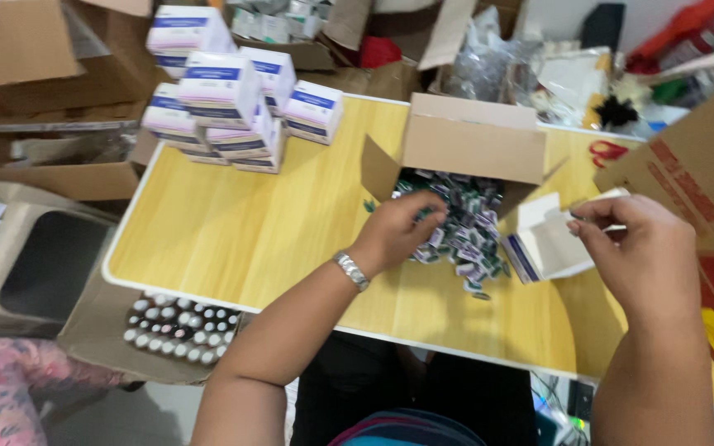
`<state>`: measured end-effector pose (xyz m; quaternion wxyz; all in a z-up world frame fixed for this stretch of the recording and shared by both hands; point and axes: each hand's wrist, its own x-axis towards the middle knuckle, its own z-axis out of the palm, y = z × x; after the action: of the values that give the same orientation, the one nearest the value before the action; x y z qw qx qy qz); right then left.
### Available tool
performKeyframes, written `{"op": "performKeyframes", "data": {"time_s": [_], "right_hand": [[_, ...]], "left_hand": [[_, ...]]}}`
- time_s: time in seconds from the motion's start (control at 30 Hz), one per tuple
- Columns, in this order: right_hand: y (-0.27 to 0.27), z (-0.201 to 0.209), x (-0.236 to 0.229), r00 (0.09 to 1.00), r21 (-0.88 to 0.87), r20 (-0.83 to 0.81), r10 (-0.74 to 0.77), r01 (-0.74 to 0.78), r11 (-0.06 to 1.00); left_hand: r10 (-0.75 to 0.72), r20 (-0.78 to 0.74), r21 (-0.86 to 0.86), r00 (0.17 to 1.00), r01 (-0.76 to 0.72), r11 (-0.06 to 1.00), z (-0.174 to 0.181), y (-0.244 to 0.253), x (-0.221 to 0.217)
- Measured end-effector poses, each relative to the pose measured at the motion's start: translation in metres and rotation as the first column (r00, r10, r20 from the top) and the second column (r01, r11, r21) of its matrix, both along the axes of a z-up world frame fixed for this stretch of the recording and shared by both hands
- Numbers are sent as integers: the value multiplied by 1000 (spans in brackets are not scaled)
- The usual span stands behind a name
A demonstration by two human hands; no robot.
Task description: The person picks up individual blister strips from a pile on the table and places them into a small white box. The person repeats this process, filling the box with blister strips and then stacking the filled box with others.
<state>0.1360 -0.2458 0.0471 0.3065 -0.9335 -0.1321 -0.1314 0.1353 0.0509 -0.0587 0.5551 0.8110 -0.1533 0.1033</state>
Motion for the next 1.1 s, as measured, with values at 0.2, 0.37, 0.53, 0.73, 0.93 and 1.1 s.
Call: {"op": "performKeyframes", "data": {"time_s": [0.2, 0.37, 0.53, 0.73, 0.93, 1.1], "right_hand": [[-12, -2, 3, 990, -123, -120, -75, 61, 991], [0, 2, -5, 980, -201, 167, 109, -74, 977], [61, -8, -21, 983, 42, -64, 174, -172, 984], [124, -26, -21, 946, -187, -189, 263, -297, 936], [122, -42, 0, 943, 16, -185, 277, -279, 960], [110, -59, 6, 946, 97, -193, 261, -246, 964]], "left_hand": [[-354, -457, -675, 816, -58, 736, -9, 1, 9], [-568, -412, -858, 713, -94, 505, -12, 6, 10], [-646, -441, -885, 623, -181, 429, -17, 7, 11], [-626, -450, -871, 637, -159, 465, -15, 8, 8], [-548, -507, -815, 665, -163, 556, -3, 7, 11], [-577, -426, -837, 697, -61, 544, -12, 8, 14]]}}
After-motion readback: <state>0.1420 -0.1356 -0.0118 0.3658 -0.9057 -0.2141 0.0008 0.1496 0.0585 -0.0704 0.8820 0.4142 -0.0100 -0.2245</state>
